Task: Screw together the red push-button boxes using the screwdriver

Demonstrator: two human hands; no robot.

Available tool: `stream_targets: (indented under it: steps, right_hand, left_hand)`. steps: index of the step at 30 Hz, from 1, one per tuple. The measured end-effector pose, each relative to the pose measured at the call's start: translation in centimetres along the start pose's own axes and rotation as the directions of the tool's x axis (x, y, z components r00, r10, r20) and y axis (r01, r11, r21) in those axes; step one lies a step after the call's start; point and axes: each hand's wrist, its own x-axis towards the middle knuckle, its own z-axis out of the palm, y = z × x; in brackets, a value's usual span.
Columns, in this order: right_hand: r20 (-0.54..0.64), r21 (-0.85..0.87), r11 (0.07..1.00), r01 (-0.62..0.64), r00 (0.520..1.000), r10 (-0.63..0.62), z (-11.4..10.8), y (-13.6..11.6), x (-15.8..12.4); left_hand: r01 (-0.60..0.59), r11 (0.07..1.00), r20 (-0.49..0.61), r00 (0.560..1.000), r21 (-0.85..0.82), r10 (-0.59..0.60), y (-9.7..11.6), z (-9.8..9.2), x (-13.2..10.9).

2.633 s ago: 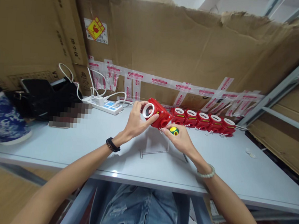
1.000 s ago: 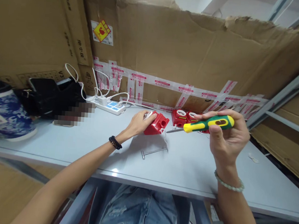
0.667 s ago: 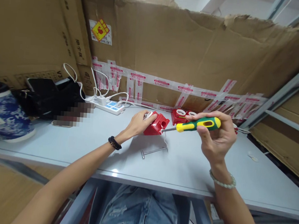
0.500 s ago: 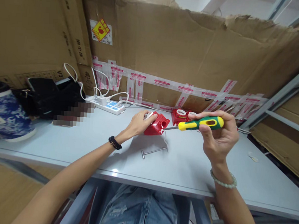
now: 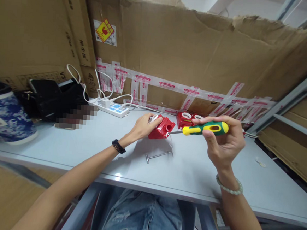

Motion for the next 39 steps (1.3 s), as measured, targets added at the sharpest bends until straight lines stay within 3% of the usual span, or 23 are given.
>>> stream_targets:
  steps: [9, 14, 22, 29, 39]
  right_hand:
    - [0.056, -0.171, 0.98, 0.099, 0.994, -0.09, -0.2, 0.4, -0.2]
    - [0.126, -0.49, 0.831, 0.265, 0.964, -0.234, -0.6, 0.3, -0.4]
    - [0.297, -0.651, 0.747, 0.138, 0.951, 0.083, -1.4, -0.9, 0.1]
    - [0.199, -0.665, 0.747, 0.01, 0.966, 0.164, -1.2, -0.4, 0.1]
    - [0.048, -0.925, 0.374, -0.07, 0.954, 0.296, -0.3, 1.1, -0.4]
  left_hand:
    - [-0.013, 0.999, -0.031, 0.999, 0.031, 0.014, -0.2, 0.0, -0.1]
    - [-0.007, 1.0, -0.033, 0.999, 0.027, 0.008, -0.6, 0.0, 0.0]
    - [0.02, 0.996, -0.052, 0.999, 0.09, -0.015, -0.9, -0.2, 0.3]
    - [-0.014, 0.99, -0.23, 0.972, 0.138, 0.046, -0.8, -1.3, 0.7]
    - [-0.053, 0.967, -0.346, 0.928, 0.25, 0.14, -0.7, -1.7, 0.8]
